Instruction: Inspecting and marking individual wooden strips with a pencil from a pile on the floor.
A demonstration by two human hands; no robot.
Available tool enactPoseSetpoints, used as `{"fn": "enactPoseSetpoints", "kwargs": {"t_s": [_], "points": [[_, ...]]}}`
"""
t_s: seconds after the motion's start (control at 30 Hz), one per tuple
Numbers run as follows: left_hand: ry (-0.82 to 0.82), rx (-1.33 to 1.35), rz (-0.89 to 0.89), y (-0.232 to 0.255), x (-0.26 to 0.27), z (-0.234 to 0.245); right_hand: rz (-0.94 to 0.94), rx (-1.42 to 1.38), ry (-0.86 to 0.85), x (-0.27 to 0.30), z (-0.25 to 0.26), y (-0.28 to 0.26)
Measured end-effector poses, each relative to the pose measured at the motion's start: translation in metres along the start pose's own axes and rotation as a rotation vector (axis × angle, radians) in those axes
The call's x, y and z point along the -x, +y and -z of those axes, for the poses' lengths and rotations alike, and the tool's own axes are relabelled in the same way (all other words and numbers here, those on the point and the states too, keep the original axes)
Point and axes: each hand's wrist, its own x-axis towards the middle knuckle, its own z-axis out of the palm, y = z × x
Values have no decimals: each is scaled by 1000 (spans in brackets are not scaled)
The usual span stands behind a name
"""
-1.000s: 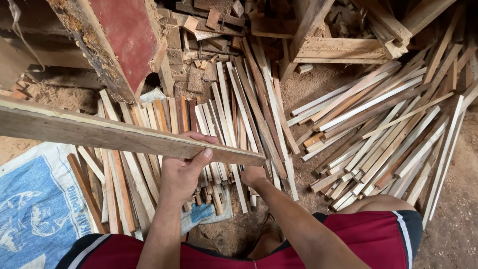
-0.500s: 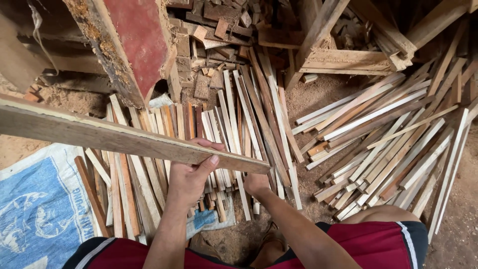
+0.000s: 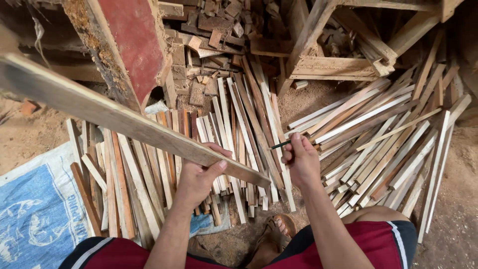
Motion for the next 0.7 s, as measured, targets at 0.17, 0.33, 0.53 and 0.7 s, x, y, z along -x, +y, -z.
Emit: {"fn": "enactPoseSetpoints", "kwargs": {"t_s": [0.17,0.33,0.53,0.7], "points": [[-26,24,35,-26,8,-19,293,205,-164,75,-22,-22],[-3,120,59,-11,11,-32,492,339,-346,100,-25,3],[-34,229,213,-1,12,-32,668,445,-443,100,-17,-2],[-135,151,250,14,14,-36,-9,642,-566,84,-5,9]]}}
